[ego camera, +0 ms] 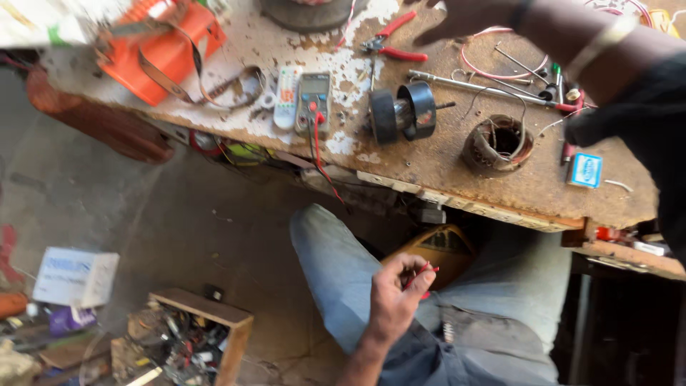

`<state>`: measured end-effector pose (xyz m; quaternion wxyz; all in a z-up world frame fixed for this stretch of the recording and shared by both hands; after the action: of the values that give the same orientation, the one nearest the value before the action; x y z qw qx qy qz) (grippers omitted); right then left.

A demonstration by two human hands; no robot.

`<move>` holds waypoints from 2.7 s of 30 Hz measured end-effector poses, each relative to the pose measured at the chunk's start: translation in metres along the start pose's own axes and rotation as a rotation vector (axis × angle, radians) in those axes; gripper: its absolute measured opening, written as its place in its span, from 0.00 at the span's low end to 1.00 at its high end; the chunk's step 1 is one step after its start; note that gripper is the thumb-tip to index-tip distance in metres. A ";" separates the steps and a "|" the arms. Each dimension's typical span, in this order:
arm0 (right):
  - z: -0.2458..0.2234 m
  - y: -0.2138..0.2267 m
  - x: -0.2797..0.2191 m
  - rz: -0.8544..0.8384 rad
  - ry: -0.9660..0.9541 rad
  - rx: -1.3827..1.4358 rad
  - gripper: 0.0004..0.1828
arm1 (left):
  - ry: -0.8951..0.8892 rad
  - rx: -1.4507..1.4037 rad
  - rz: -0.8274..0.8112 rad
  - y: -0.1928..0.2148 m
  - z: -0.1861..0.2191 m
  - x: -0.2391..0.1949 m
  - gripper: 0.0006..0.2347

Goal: The person strips insulation from red and white wires using a knife and pliers, then twists the exposed ends together. They use a match to heat the connection and continue manipulating the wires and a blue component on a cluttered workbench.

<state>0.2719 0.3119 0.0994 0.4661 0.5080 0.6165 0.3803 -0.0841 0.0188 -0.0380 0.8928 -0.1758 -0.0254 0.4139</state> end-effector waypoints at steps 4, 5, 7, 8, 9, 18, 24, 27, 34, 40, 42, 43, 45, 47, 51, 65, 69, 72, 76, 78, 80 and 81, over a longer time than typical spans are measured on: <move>0.002 -0.026 0.054 0.092 0.447 -0.220 0.47 | -0.027 -0.047 0.112 0.024 -0.022 -0.021 0.05; 0.008 -0.035 0.059 0.033 0.359 -0.185 0.45 | -0.031 -0.041 0.126 0.030 -0.030 -0.027 0.06; 0.008 -0.030 0.078 -0.025 0.226 -0.212 0.44 | -0.089 -0.044 0.168 0.041 -0.049 -0.015 0.06; 0.014 -0.030 0.071 -0.026 0.141 -0.244 0.45 | -0.090 -0.060 0.157 0.046 -0.059 -0.011 0.06; 0.009 -0.028 0.070 0.004 0.217 -0.268 0.42 | -0.092 -0.075 0.145 0.051 -0.070 -0.004 0.07; 0.032 0.041 -0.041 0.343 -0.086 -0.251 0.19 | -0.011 -0.003 0.015 0.072 -0.149 0.050 0.08; 0.073 0.053 -0.250 0.693 -0.003 0.700 0.25 | 0.013 0.136 -0.047 0.059 -0.170 0.079 0.07; 0.096 0.012 -0.348 0.836 -0.157 1.239 0.30 | -0.079 0.103 -0.106 0.033 -0.150 0.092 0.06; 0.053 -0.129 -0.429 0.798 0.030 1.692 0.21 | 0.075 0.172 -0.322 -0.057 -0.014 0.087 0.03; -0.030 -0.144 -0.410 0.759 0.114 1.598 0.18 | 0.052 0.195 -0.261 -0.105 0.066 0.098 0.05; -0.048 -0.142 -0.400 0.676 0.008 1.551 0.11 | 0.030 0.237 -0.213 -0.109 0.075 0.101 0.05; -0.060 -0.141 -0.396 0.610 -0.041 1.480 0.08 | 0.018 0.257 -0.191 -0.111 0.080 0.093 0.05; -0.068 -0.130 -0.375 0.535 -0.087 1.284 0.09 | -0.062 0.213 -0.190 -0.119 0.094 0.094 0.06; -0.067 -0.115 -0.355 0.384 -0.112 0.975 0.13 | -0.159 0.192 -0.203 -0.120 0.101 0.101 0.07; -0.086 -0.104 -0.349 0.372 -0.008 0.740 0.18 | -0.227 0.219 -0.204 -0.115 0.098 0.078 0.08; -0.096 -0.113 -0.340 0.453 0.071 0.706 0.10 | -0.375 0.383 -0.198 -0.112 0.101 0.073 0.07; -0.095 -0.115 -0.338 0.476 0.059 0.759 0.10 | -0.388 0.384 -0.194 -0.115 0.098 0.074 0.08; -0.098 -0.113 -0.336 0.469 0.059 0.766 0.12 | -0.395 0.398 -0.175 -0.117 0.097 0.074 0.07; -0.100 -0.107 -0.336 0.486 0.053 0.735 0.19 | -0.420 0.490 -0.219 -0.116 0.099 0.072 0.08; -0.100 -0.108 -0.338 0.488 0.009 0.740 0.21 | -0.481 0.547 -0.232 -0.116 0.101 0.073 0.09; -0.098 -0.110 -0.340 0.486 -0.006 0.695 0.22 | -0.527 0.582 -0.246 -0.118 0.103 0.075 0.10; -0.097 -0.112 -0.340 0.485 -0.013 0.672 0.22 | -0.532 0.589 -0.257 -0.119 0.104 0.076 0.10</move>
<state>0.1646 -0.0434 0.0849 0.1750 0.7647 0.5660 0.2534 0.0326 0.0352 0.0911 0.9116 0.2047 -0.1575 0.3199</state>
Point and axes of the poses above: each hand's wrist, its own x-axis towards the middle knuckle, its own y-axis out of the back of the hand, z = x × y, the point moved 3 cm from there along x, towards the middle knuckle, and after that the axes turned 6 degrees about -z, right-handed, at the moved point
